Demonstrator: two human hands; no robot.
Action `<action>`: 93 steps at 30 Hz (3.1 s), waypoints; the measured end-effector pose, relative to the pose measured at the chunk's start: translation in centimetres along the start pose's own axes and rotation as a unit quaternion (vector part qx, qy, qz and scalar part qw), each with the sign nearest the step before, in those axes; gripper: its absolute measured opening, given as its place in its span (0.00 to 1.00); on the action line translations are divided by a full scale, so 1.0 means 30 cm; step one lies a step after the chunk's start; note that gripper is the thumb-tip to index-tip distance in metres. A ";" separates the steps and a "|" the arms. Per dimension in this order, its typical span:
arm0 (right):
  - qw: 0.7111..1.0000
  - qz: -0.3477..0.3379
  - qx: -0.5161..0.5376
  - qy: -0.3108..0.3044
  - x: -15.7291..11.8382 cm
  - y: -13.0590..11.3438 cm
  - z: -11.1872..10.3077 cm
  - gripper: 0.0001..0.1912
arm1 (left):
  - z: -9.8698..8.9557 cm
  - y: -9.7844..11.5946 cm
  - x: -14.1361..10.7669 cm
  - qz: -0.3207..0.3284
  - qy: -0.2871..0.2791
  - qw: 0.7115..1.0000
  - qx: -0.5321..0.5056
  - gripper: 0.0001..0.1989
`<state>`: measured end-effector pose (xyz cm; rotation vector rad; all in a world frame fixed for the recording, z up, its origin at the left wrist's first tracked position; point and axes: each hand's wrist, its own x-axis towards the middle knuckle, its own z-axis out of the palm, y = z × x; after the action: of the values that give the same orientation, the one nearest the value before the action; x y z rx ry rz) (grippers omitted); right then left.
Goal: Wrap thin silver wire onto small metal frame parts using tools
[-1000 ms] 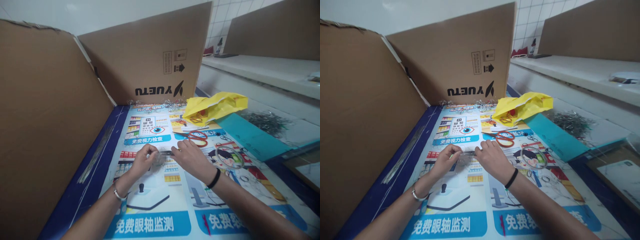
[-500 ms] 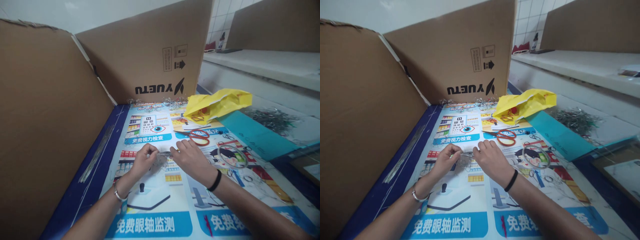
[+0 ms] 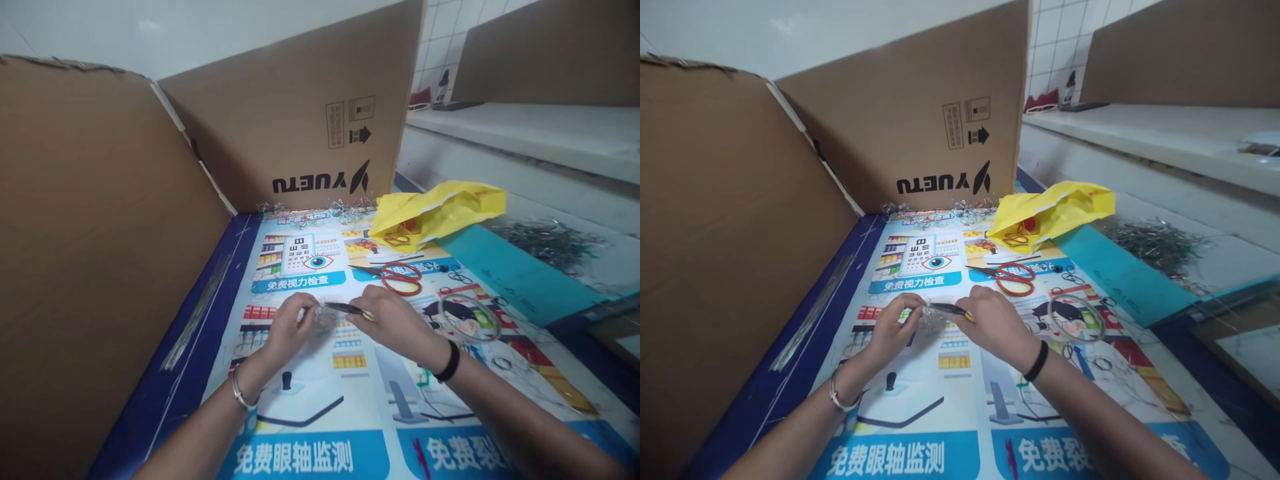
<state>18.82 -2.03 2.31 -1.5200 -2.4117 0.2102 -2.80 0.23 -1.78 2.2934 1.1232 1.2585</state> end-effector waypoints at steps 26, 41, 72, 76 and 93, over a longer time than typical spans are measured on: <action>0.987 0.001 0.089 -0.135 0.004 0.017 0.002 0.15 | -0.021 0.007 0.007 0.068 -0.056 0.996 -0.009 0.05; 0.984 0.024 0.094 -0.150 0.003 0.008 0.009 0.15 | -0.020 -0.010 -0.002 0.139 -0.074 0.982 0.109 0.06; 0.995 -0.023 -0.089 -0.023 -0.008 -0.010 -0.020 0.15 | -0.008 -0.007 0.001 0.128 -0.086 0.980 0.126 0.07; 0.992 -0.049 -0.117 -0.008 -0.009 -0.011 -0.005 0.14 | -0.009 -0.001 0.006 0.135 -0.087 0.979 0.122 0.08; 0.987 -0.072 -0.145 0.001 -0.016 -0.024 0.013 0.10 | -0.013 0.003 0.009 0.144 -0.093 0.979 0.110 0.08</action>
<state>18.29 -2.77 2.06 -1.4436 -2.6275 -0.1810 -2.98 0.32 -1.34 2.7557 0.9309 1.0245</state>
